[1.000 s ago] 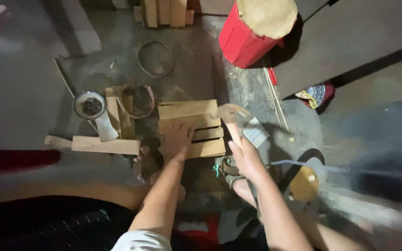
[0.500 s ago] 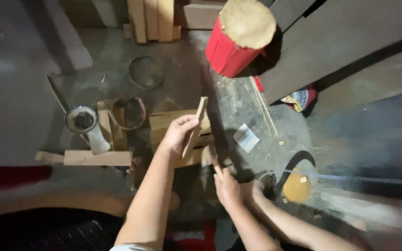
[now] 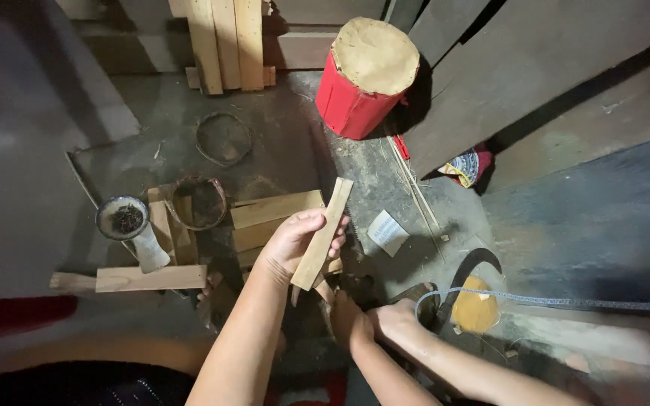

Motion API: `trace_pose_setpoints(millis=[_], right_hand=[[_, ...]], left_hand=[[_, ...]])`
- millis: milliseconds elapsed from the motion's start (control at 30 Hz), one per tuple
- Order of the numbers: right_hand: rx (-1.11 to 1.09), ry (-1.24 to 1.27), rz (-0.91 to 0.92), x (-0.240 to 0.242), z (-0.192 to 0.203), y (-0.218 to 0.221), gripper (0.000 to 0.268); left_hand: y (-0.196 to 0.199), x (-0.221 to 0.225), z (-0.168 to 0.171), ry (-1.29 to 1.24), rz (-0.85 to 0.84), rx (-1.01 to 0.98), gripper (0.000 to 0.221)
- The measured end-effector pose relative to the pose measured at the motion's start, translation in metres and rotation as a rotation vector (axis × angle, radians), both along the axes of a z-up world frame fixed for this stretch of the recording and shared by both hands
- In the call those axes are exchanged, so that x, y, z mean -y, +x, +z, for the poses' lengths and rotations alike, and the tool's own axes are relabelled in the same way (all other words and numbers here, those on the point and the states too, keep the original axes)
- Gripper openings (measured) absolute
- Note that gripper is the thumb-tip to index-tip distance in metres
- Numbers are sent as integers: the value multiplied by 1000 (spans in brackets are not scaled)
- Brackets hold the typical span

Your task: Assembling a wooden structure by hammering nails into wooden slats on the floor.

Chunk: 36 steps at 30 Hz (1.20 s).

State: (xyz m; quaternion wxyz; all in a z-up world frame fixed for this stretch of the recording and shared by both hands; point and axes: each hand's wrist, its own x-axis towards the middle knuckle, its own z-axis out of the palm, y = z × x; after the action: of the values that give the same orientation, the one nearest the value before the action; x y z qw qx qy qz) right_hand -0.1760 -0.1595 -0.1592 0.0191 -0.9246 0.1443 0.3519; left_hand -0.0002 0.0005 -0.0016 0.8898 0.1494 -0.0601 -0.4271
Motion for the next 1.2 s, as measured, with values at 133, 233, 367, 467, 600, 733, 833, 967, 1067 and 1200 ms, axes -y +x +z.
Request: trace_pose_setpoints(millis=[133, 233, 367, 467, 600, 733, 833, 967, 1067, 1200], right_hand=[[-71, 61, 146, 10, -29, -7, 50], [-326, -475, 864, 22, -39, -21, 66], [556, 486, -272, 26, -15, -20, 24], [615, 600, -476, 15, 42, 6, 19], [547, 762, -606, 24, 84, 41, 27], [590, 672, -452, 31, 105, 69, 32], [687, 535, -301, 6, 139, 76, 30], [505, 520, -357, 4, 120, 84, 24], [494, 471, -266, 16, 116, 96, 27], [550, 452, -295, 9, 155, 102, 38]], left_hand=[[7, -6, -6, 55, -20, -43, 45], [20, -7, -40, 567, 252, 71, 10], [17, -20, -84, 1662, 298, 619, 23], [-2, -24, -109, 1840, 253, 770, 24], [-15, -16, -170, 1914, 334, 1023, 23], [-12, -18, -183, 1953, 504, 1173, 18], [-14, -16, -176, 1950, 411, 1047, 22], [-15, -14, -167, 1934, 266, 949, 21], [-8, -14, -164, 1939, 251, 920, 20], [-13, -15, -182, 1935, 270, 996, 26]])
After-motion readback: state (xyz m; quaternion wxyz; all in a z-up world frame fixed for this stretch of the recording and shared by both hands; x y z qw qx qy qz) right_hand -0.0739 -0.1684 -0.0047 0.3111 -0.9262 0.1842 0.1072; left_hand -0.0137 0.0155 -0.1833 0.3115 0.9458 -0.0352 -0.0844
